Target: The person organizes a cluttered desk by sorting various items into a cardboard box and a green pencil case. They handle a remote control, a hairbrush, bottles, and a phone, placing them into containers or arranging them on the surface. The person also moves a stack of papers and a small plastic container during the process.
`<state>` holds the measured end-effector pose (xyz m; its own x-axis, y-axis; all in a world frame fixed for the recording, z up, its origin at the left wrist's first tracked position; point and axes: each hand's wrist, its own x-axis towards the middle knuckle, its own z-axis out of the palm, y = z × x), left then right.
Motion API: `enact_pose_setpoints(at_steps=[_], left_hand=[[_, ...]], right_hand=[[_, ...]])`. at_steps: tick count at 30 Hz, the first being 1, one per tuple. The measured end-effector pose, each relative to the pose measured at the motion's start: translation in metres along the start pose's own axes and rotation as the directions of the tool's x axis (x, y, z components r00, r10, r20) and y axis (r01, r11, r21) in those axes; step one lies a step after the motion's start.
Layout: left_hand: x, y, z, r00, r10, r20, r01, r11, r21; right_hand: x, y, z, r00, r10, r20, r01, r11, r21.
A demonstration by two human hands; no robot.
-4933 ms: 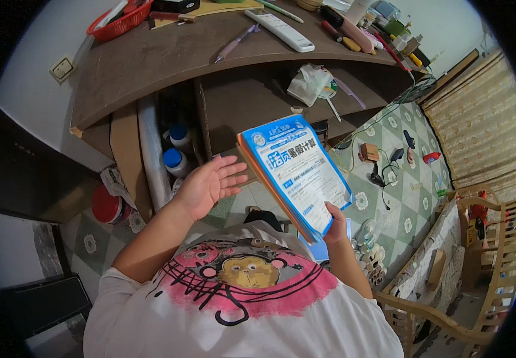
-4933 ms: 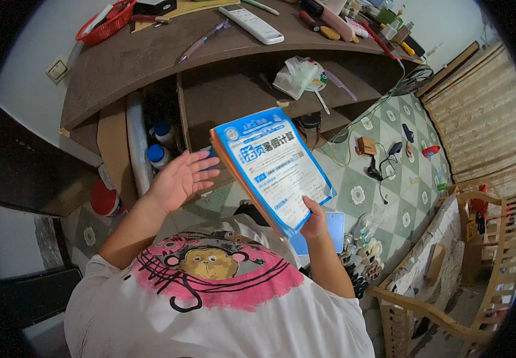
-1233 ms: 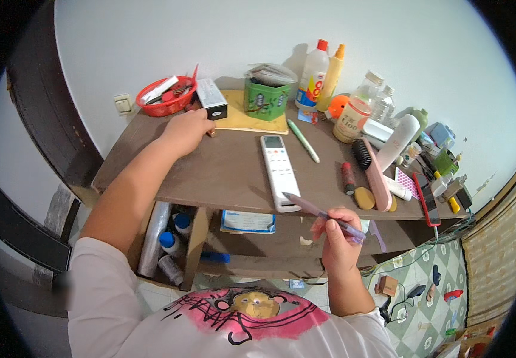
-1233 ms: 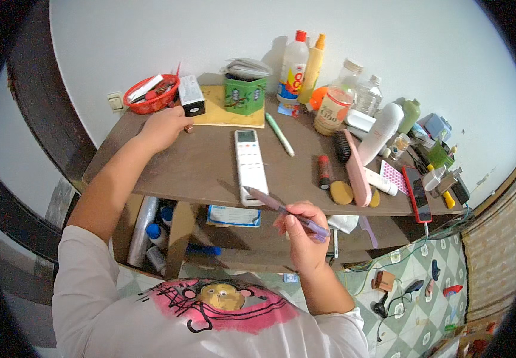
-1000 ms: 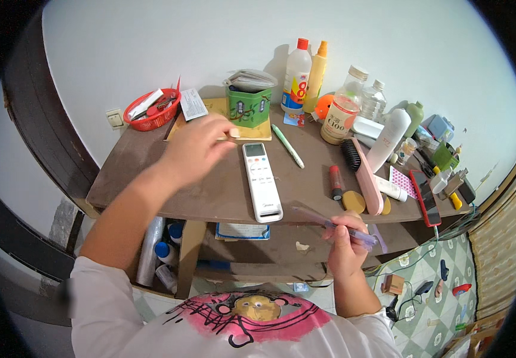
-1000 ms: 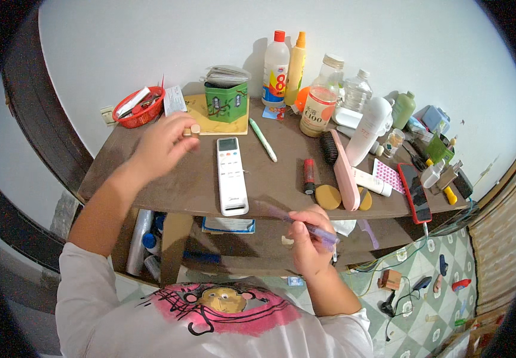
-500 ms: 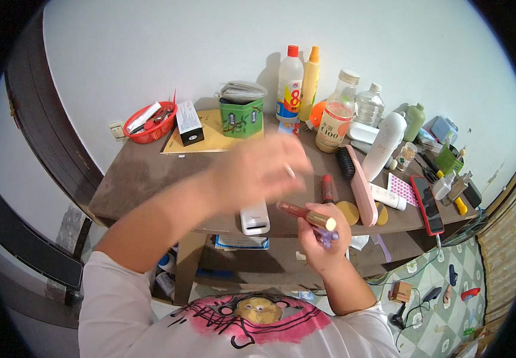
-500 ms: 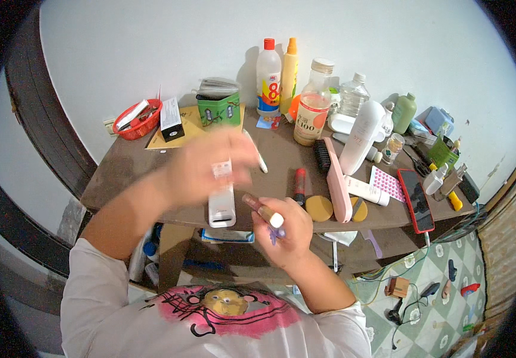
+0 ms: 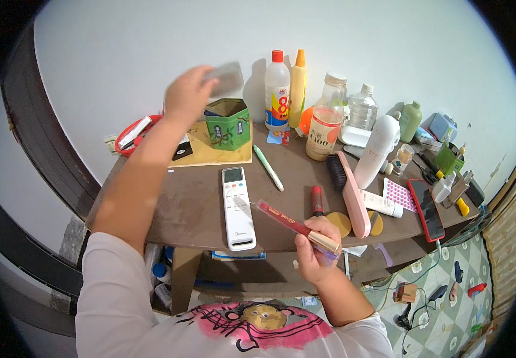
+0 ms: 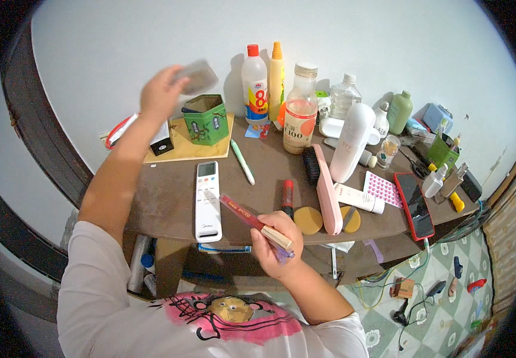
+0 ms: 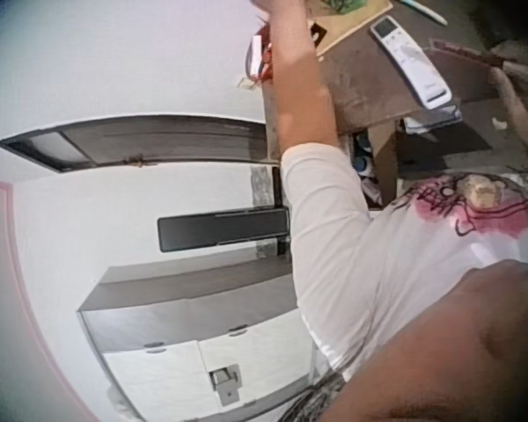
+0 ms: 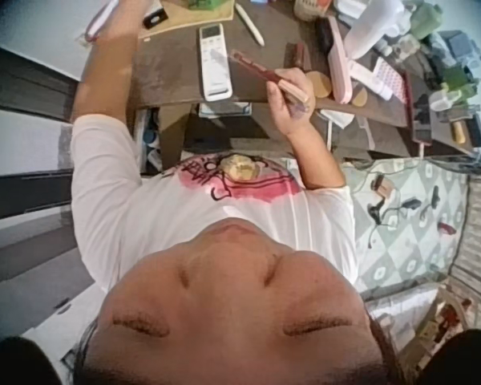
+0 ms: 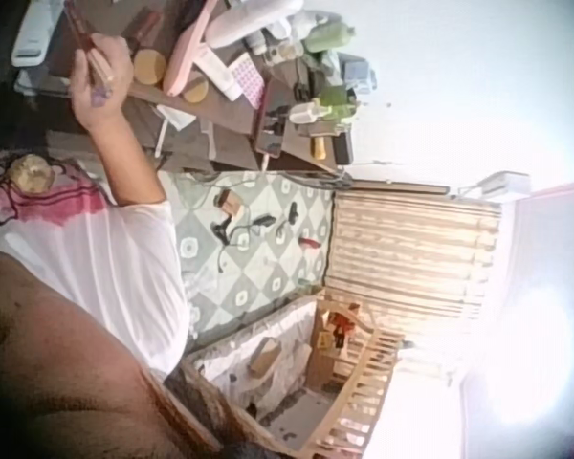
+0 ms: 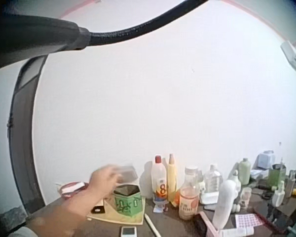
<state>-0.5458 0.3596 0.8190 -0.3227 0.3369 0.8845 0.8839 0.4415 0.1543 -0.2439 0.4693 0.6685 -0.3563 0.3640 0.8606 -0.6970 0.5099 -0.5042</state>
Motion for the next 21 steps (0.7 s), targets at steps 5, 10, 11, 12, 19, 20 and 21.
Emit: enact_pose_setpoints(at_steps=[5, 10, 11, 12, 19, 20, 21], left_hand=[[-0.02, 0.028, -0.062, 0.883, -0.271, 0.383, 0.443, 0.751, -0.49], [-0.062, -0.008, -0.049, 0.651, -0.201, 0.732, 0.53, 0.81, -0.25], [-0.064, -0.008, -0.044, 0.71, -0.229, 0.665, 0.426, 0.893, -0.147], [-0.066, -0.002, -0.036, 0.768, -0.239, 0.595, 0.317, 0.948, -0.029], [-0.06, 0.017, 0.016, 0.895, 0.05, 0.442, -0.065, 0.998, 0.02], [-0.06, 0.016, 0.022, 0.89, 0.044, 0.454, -0.078, 0.995, 0.056], [-0.057, 0.013, 0.025, 0.888, 0.021, 0.46, -0.067, 0.994, 0.085]], right_hand=[[-0.015, 0.01, -0.011, 0.997, 0.077, 0.002, -0.077, 0.993, 0.091], [-0.021, 0.019, -0.009, 1.0, 0.018, -0.021, -0.017, 0.997, 0.075], [-0.021, 0.02, -0.009, 0.999, 0.014, -0.035, -0.014, 1.0, 0.006], [-0.019, 0.015, -0.008, 0.992, 0.102, -0.077, -0.094, 0.991, 0.099], [0.002, -0.005, -0.007, 0.953, 0.296, -0.059, -0.242, 0.865, 0.439], [0.004, -0.005, -0.007, 0.955, 0.292, -0.048, -0.244, 0.868, 0.433], [0.005, -0.004, -0.006, 0.957, 0.288, -0.034, -0.247, 0.869, 0.429]])
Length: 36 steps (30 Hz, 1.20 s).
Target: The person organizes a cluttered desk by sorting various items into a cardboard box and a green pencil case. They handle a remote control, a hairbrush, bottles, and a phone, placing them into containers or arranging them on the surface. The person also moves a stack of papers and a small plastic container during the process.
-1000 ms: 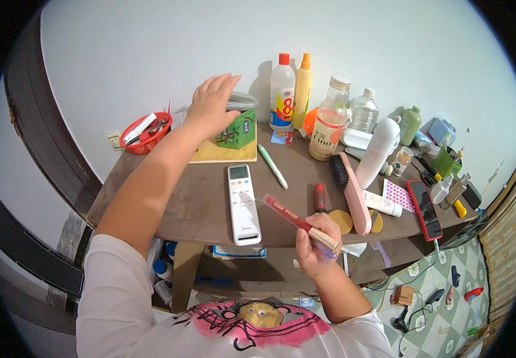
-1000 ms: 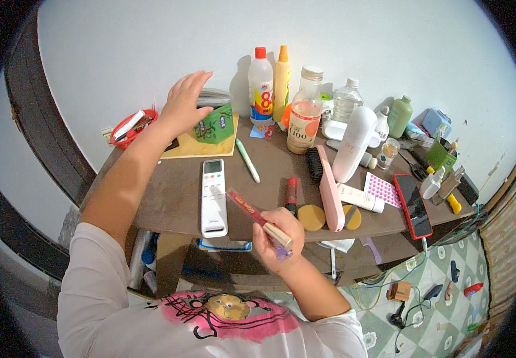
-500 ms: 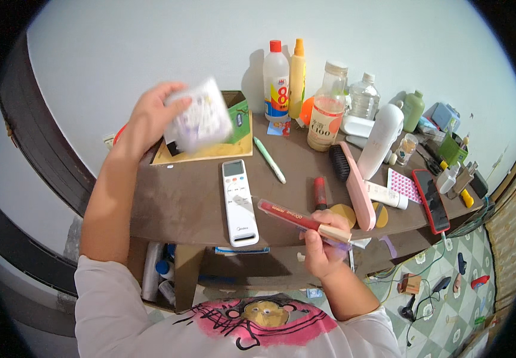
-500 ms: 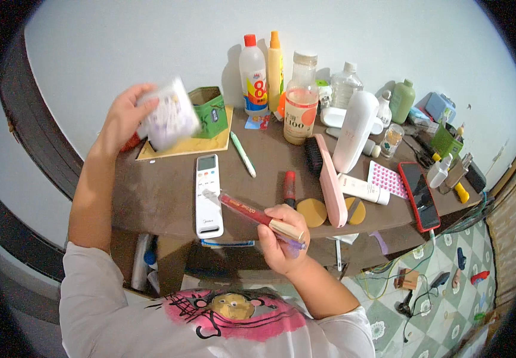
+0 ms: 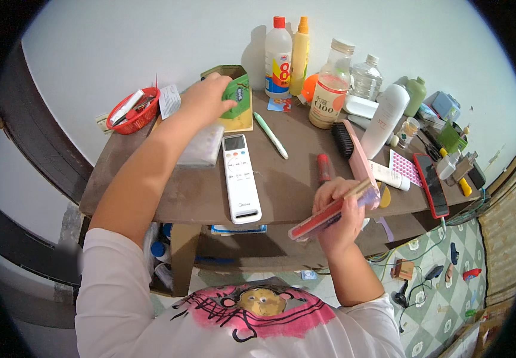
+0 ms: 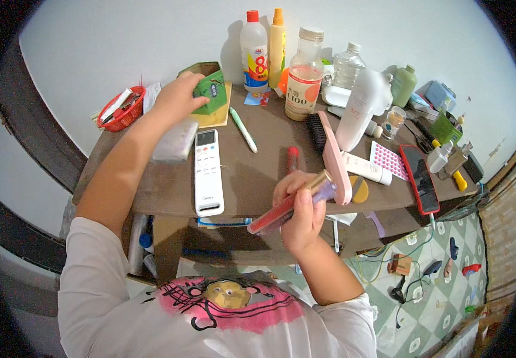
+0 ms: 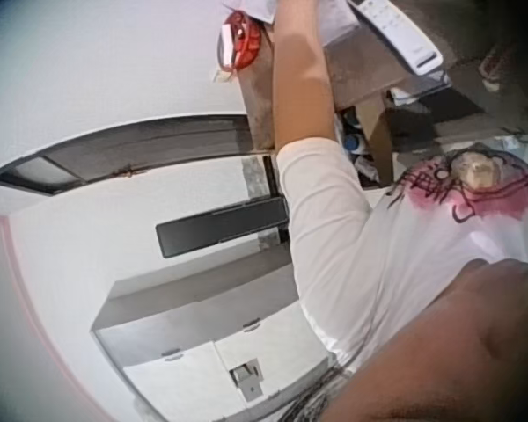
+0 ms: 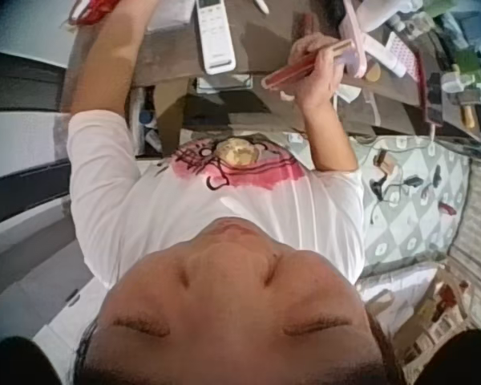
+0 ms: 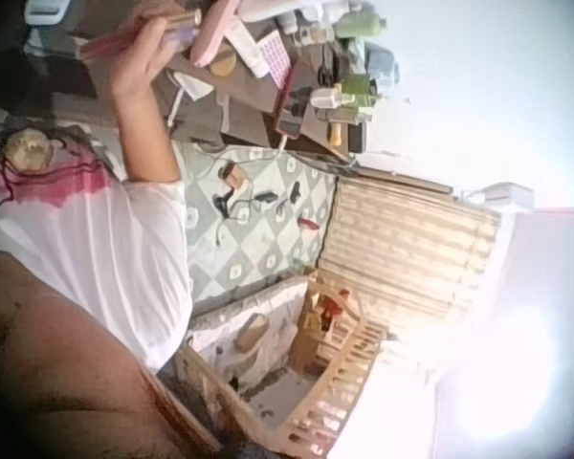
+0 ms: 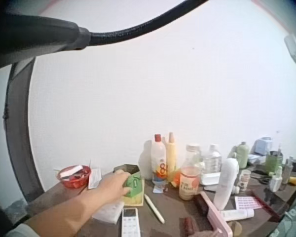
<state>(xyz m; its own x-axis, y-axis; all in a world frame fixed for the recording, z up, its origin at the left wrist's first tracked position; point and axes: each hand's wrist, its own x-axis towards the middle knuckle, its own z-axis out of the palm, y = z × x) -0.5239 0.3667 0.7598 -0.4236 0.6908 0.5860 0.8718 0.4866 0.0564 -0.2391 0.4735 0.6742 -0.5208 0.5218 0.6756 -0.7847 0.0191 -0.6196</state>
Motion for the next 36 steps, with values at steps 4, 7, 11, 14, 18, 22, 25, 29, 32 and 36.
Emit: enact_pose_setpoints(at_steps=[4, 7, 11, 14, 18, 22, 25, 29, 32, 36], left_hand=[[-0.001, -0.002, -0.015, 0.997, -0.006, -0.076, 0.004, 0.999, -0.032], [-0.019, 0.021, -0.055, 0.955, 0.101, -0.279, -0.135, 0.985, -0.108], [-0.086, 0.038, -0.105, 0.907, 0.078, -0.413, -0.169, 0.967, -0.189], [-0.148, 0.046, -0.129, 0.93, 0.103, -0.354, -0.208, 0.939, -0.273], [-0.199, 0.048, -0.142, 0.985, 0.128, -0.113, -0.159, 0.934, -0.321], [-0.232, 0.04, -0.131, 0.955, 0.154, -0.253, -0.216, 0.946, -0.241], [-0.248, 0.031, -0.131, 0.948, 0.192, -0.252, -0.236, 0.959, -0.157], [-0.264, 0.027, -0.129, 0.936, 0.213, -0.28, -0.248, 0.964, -0.098], [-0.267, 0.028, -0.127, 0.932, 0.183, -0.314, -0.224, 0.97, -0.099], [-0.266, 0.029, -0.125, 0.921, 0.19, -0.339, -0.235, 0.967, -0.099]], right_hand=[[0.004, -0.006, 0.001, 0.992, 0.122, 0.029, -0.121, 0.991, -0.053], [0.013, -0.012, -0.001, 0.964, 0.257, -0.063, -0.259, 0.966, -0.022], [0.038, -0.038, 0.01, 0.879, 0.472, -0.073, -0.478, 0.865, -0.156], [0.069, -0.052, 0.035, 0.788, 0.616, 0.01, -0.523, 0.679, -0.515], [0.112, -0.02, 0.065, 0.793, 0.583, 0.177, 0.028, 0.256, -0.966], [0.146, 0.051, 0.057, 0.756, 0.627, 0.186, 0.302, -0.082, -0.95], [0.161, 0.073, 0.057, 0.676, 0.734, 0.068, 0.256, -0.148, -0.955], [0.168, 0.099, 0.048, 0.652, 0.753, 0.089, 0.254, -0.106, -0.961], [0.174, 0.096, 0.058, 0.559, 0.828, 0.042, 0.196, -0.083, -0.977], [0.186, 0.103, 0.036, 0.619, 0.771, 0.153, 0.216, 0.021, -0.976]])
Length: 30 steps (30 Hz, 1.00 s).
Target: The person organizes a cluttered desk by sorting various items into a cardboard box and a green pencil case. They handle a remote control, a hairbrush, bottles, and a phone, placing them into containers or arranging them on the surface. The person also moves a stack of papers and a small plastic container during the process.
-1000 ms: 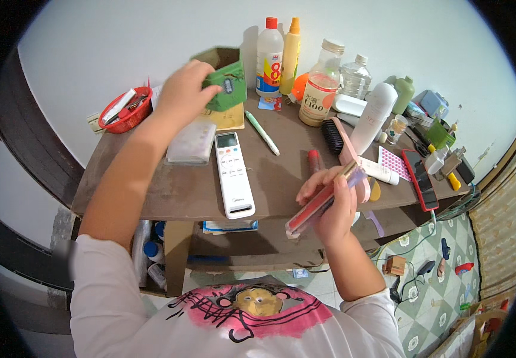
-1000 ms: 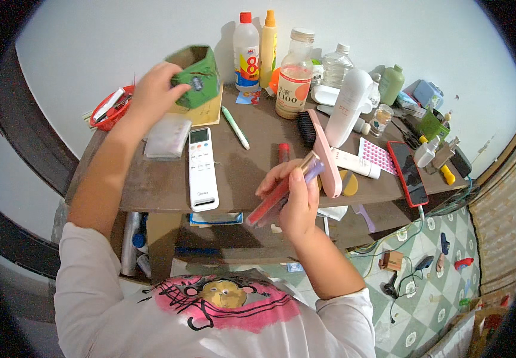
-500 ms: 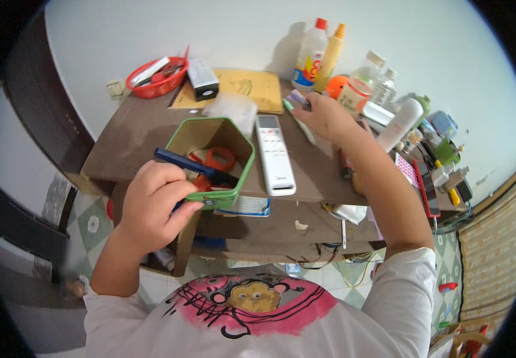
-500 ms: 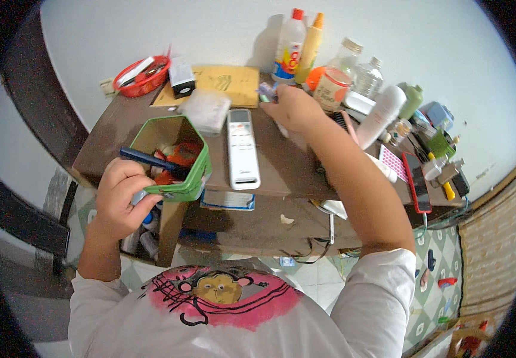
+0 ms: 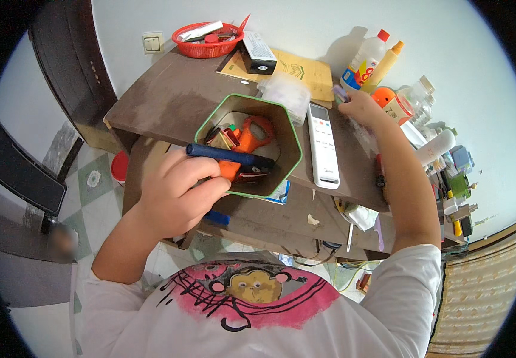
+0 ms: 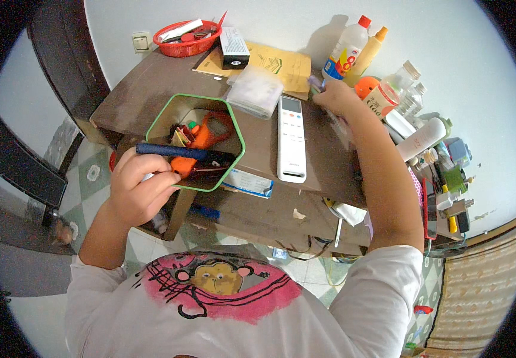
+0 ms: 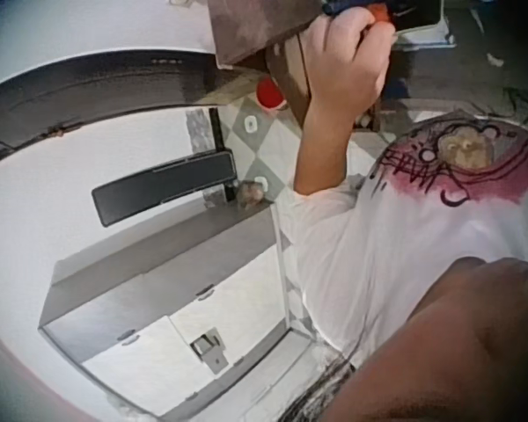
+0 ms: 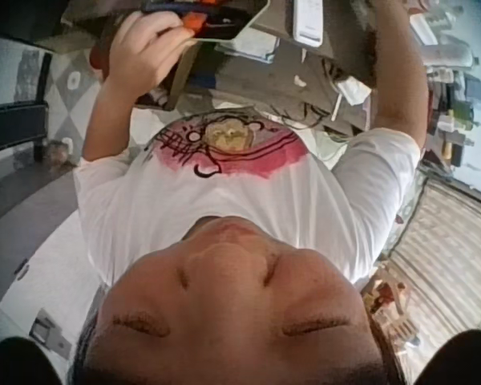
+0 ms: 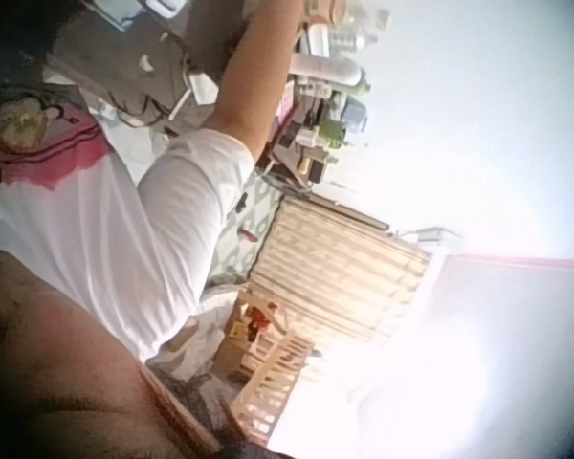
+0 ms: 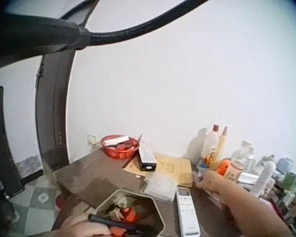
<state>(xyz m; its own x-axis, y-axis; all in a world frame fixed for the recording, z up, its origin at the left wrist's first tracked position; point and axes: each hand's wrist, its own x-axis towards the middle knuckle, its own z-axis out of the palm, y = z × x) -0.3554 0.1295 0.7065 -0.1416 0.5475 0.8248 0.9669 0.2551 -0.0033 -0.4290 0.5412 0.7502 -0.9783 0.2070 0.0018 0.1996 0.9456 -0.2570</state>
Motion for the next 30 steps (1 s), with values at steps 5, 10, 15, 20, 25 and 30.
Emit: enact_pose_setpoints(at_steps=[5, 10, 15, 20, 25, 30], left_hand=[[-0.011, -0.005, 0.004, 0.999, -0.021, -0.025, 0.021, 1.0, 0.01], [-0.012, -0.004, 0.01, 0.999, -0.032, -0.037, 0.031, 0.999, -0.027], [-0.004, -0.002, 0.01, 0.996, -0.08, -0.039, 0.077, 0.995, -0.06], [-0.002, -0.003, 0.01, 0.995, -0.085, -0.061, 0.079, 0.993, -0.093], [0.002, -0.003, 0.009, 0.993, -0.081, -0.084, 0.074, 0.994, -0.082], [0.001, -0.004, 0.012, 0.993, -0.089, -0.084, 0.082, 0.993, -0.081]], right_hand=[[-0.048, -0.075, -0.039, 0.988, 0.081, -0.128, 0.016, 0.784, 0.621], [-0.108, -0.151, -0.063, 0.865, -0.372, -0.336, 0.411, 0.143, 0.9], [-0.106, -0.182, -0.043, 0.854, -0.492, -0.168, 0.246, 0.099, 0.964], [-0.101, -0.184, -0.023, 0.816, -0.555, -0.161, 0.241, 0.074, 0.968], [-0.093, -0.186, -0.014, 0.81, -0.561, -0.171, 0.285, 0.122, 0.951], [-0.09, -0.184, -0.017, 0.817, -0.569, -0.09, 0.298, 0.284, 0.911]])
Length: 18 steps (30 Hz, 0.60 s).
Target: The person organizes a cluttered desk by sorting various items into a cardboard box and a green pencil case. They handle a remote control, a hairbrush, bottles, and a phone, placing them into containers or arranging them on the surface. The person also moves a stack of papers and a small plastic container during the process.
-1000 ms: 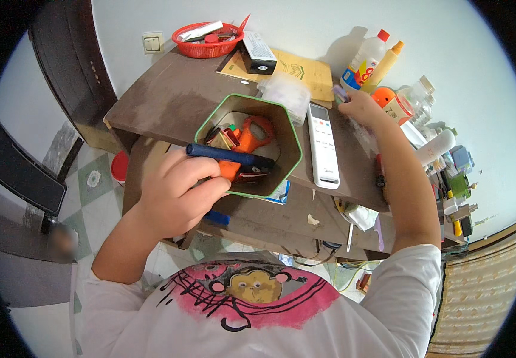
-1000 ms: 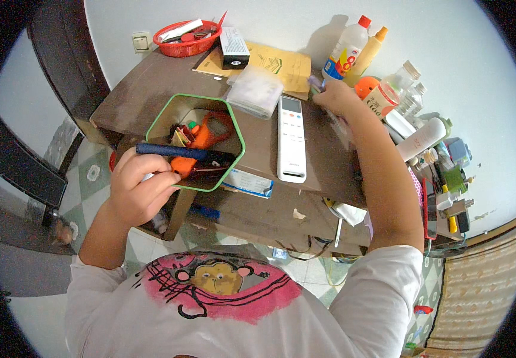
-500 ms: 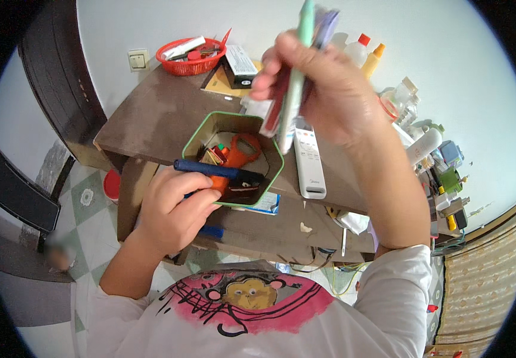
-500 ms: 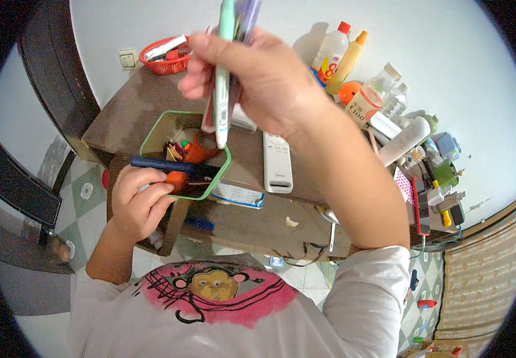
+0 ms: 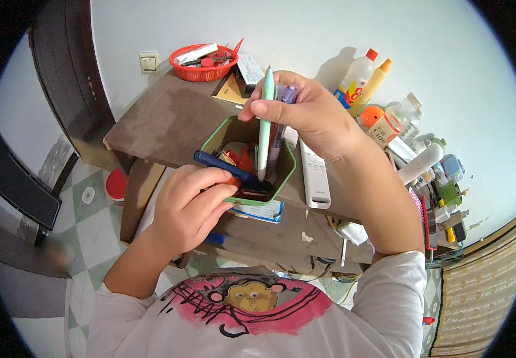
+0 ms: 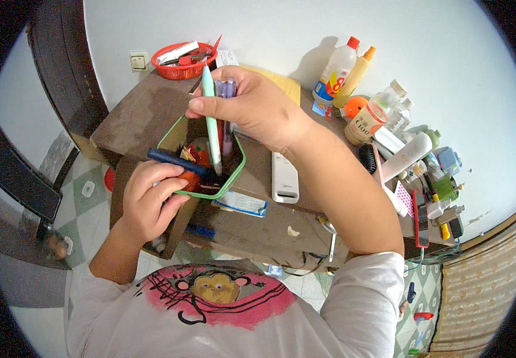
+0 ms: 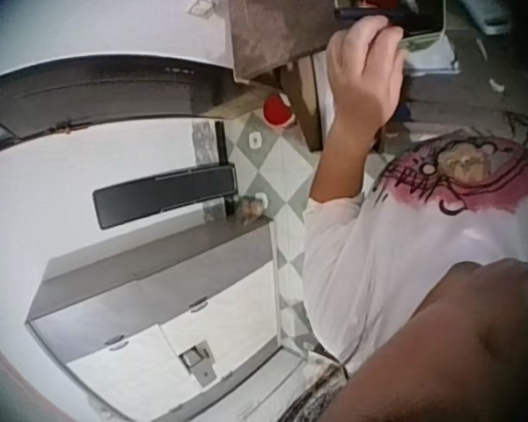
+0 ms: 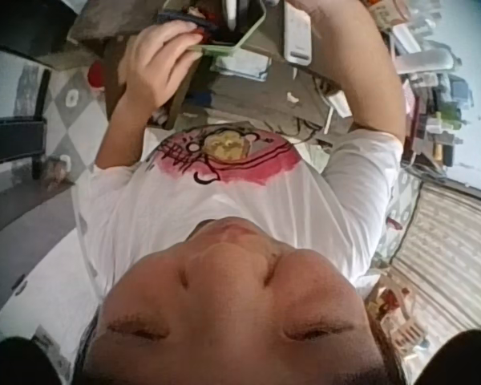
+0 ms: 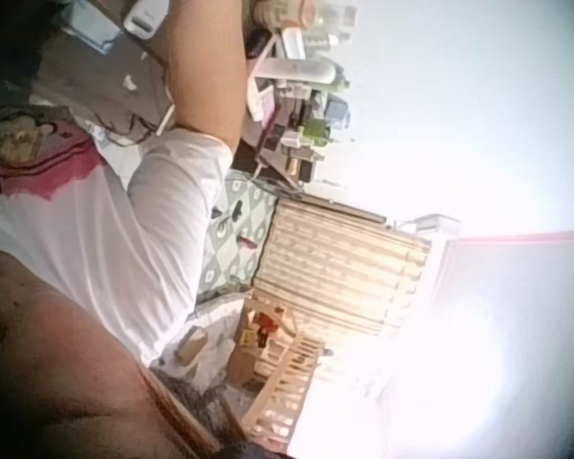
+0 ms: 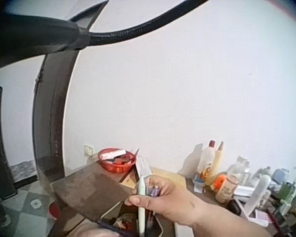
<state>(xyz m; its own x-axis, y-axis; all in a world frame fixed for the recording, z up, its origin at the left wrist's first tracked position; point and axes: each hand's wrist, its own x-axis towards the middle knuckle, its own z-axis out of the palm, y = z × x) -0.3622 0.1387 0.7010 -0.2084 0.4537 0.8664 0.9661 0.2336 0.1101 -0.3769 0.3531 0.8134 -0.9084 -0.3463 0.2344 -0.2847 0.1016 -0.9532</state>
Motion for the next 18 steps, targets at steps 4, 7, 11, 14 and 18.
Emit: enact_pose_setpoints(at_steps=[4, 7, 11, 14, 18], left_hand=[[-0.007, -0.001, 0.002, 0.996, -0.082, 0.022, 0.082, 0.996, 0.018], [-0.009, 0.001, 0.005, 0.995, -0.087, -0.055, 0.089, 0.996, 0.029], [-0.016, -0.007, 0.014, 0.989, -0.062, -0.133, 0.066, 0.997, 0.026], [-0.02, -0.009, 0.026, 0.941, -0.199, -0.274, 0.168, 0.977, -0.133], [-0.022, -0.004, 0.04, 0.87, -0.492, -0.033, 0.394, 0.734, -0.553]], right_hand=[[0.002, -0.001, -0.003, 1.0, 0.006, 0.026, -0.005, 0.999, -0.039], [0.0, -0.009, 0.002, 0.995, 0.028, 0.096, -0.024, 0.999, -0.048], [-0.002, 0.01, 0.012, 0.954, -0.166, 0.25, 0.236, 0.929, -0.286], [-0.008, 0.006, 0.027, 0.937, -0.27, 0.22, 0.347, 0.679, -0.647], [-0.012, 0.008, 0.037, 0.874, -0.422, 0.241, 0.456, 0.537, -0.71]])
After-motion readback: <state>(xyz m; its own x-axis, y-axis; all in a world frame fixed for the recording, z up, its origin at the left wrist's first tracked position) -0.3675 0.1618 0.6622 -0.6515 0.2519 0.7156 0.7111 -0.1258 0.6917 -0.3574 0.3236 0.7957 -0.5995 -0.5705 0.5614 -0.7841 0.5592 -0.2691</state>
